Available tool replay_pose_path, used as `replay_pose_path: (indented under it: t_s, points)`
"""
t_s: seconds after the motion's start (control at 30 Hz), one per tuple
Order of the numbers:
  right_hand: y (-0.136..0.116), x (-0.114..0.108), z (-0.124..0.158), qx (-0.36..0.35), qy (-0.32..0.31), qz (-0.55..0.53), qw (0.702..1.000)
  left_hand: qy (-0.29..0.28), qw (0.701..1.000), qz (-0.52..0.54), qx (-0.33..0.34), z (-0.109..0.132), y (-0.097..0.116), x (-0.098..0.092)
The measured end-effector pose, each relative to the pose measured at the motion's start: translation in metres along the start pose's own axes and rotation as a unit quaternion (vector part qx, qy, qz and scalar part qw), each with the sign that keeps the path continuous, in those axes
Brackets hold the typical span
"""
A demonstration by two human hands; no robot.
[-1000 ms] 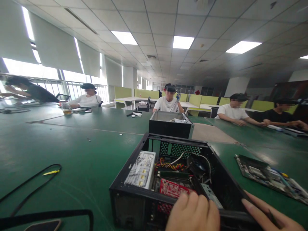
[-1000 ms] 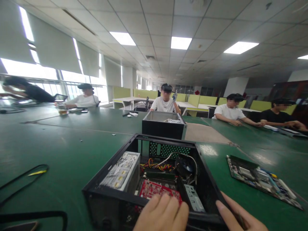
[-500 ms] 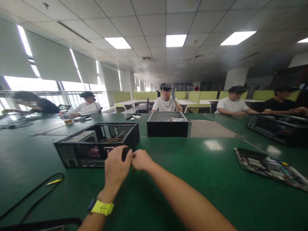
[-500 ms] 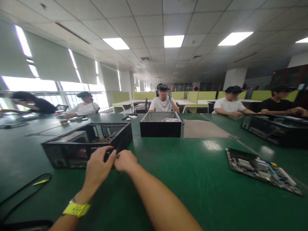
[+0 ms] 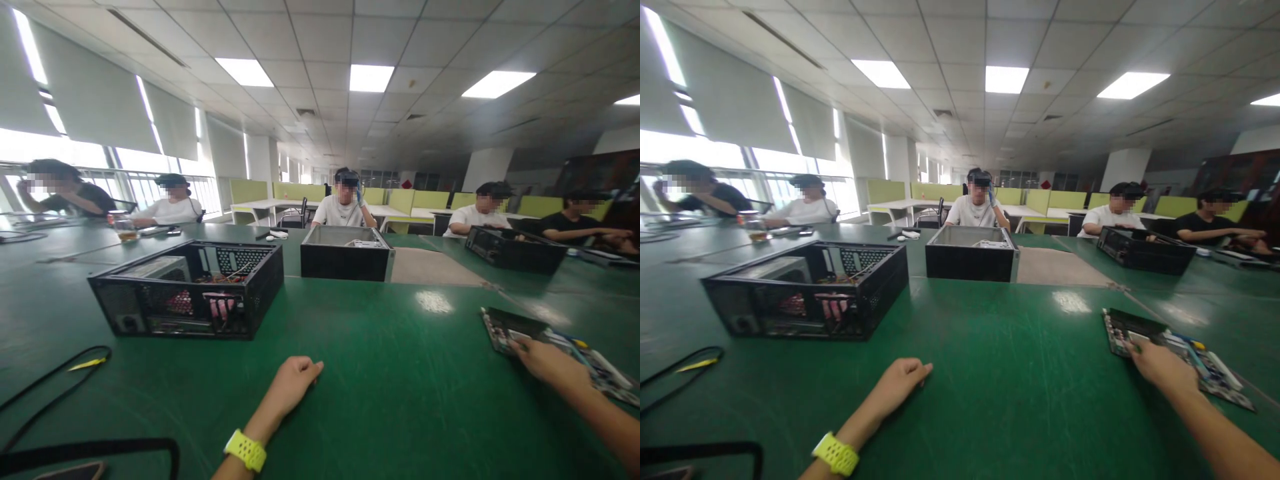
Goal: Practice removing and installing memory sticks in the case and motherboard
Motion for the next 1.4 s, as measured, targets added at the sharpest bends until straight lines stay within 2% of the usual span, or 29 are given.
replay_pose_path:
  t_s: [0.13,0.2,0.27,0.37,0.47,0.57,0.63,0.7,0.8,0.87,0.93,1.03,1.1,1.2,1.4]
  points:
    - [0.004,0.034,0.004,-0.021,-0.056,0.007,0.998,-0.002,1.000,-0.015,-0.004,0.001,0.002,0.002]
    - [-0.005,0.040,0.010,-0.035,-0.073,0.016,0.997,-0.005,1.000,-0.023,-0.005,0.002,0.004,0.003]
    - [-0.022,0.035,0.024,-0.056,-0.079,0.025,0.995,-0.009,1.000,-0.028,-0.003,0.003,0.006,0.005]
    - [-0.073,0.015,0.073,-0.136,-0.066,0.031,0.988,-0.007,0.997,-0.075,0.006,0.006,0.012,0.007]
    - [-0.139,-0.015,0.147,-0.215,-0.039,0.013,0.976,0.000,0.988,-0.147,0.039,0.012,0.023,0.014]
    - [-0.200,-0.040,0.213,-0.308,-0.097,-0.069,0.944,-0.007,0.979,-0.153,0.133,0.025,0.046,0.028]
    - [-0.226,-0.062,0.232,-0.354,-0.132,-0.164,0.911,-0.037,0.967,-0.151,0.202,0.035,0.061,0.040]
    - [-0.236,-0.084,0.222,-0.354,-0.129,-0.252,0.891,-0.076,0.954,-0.168,0.237,0.042,0.068,0.051]
    - [-0.228,-0.100,0.179,-0.310,-0.089,-0.312,0.894,-0.119,0.946,-0.190,0.236,0.044,0.066,0.059]
    - [-0.220,-0.094,0.152,-0.292,-0.066,-0.306,0.904,-0.120,0.948,-0.183,0.231,0.042,0.062,0.058]
    - [-0.215,-0.079,0.136,-0.282,-0.049,-0.274,0.918,-0.100,0.954,-0.173,0.224,0.037,0.059,0.055]
    - [-0.216,-0.050,0.131,-0.297,-0.065,-0.230,0.925,-0.076,0.957,-0.163,0.226,0.033,0.057,0.053]
    - [-0.221,-0.036,0.133,-0.319,-0.088,-0.228,0.916,-0.069,0.958,-0.152,0.234,0.033,0.059,0.053]
    - [-0.224,-0.032,0.134,-0.327,-0.085,-0.248,0.908,-0.058,0.959,-0.143,0.236,0.034,0.061,0.052]
    - [-0.221,-0.033,0.130,-0.311,-0.096,-0.248,0.912,-0.048,0.961,-0.153,0.225,0.032,0.057,0.049]
Point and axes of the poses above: each hand's wrist, its own z-axis away from the middle knuckle, its own x-axis out of the palm, y = z × x, the point moved 7 cm from there along -z, towards the middle knuckle, and after that the axes turned 11 degrees about z, right-handed, at the moved point
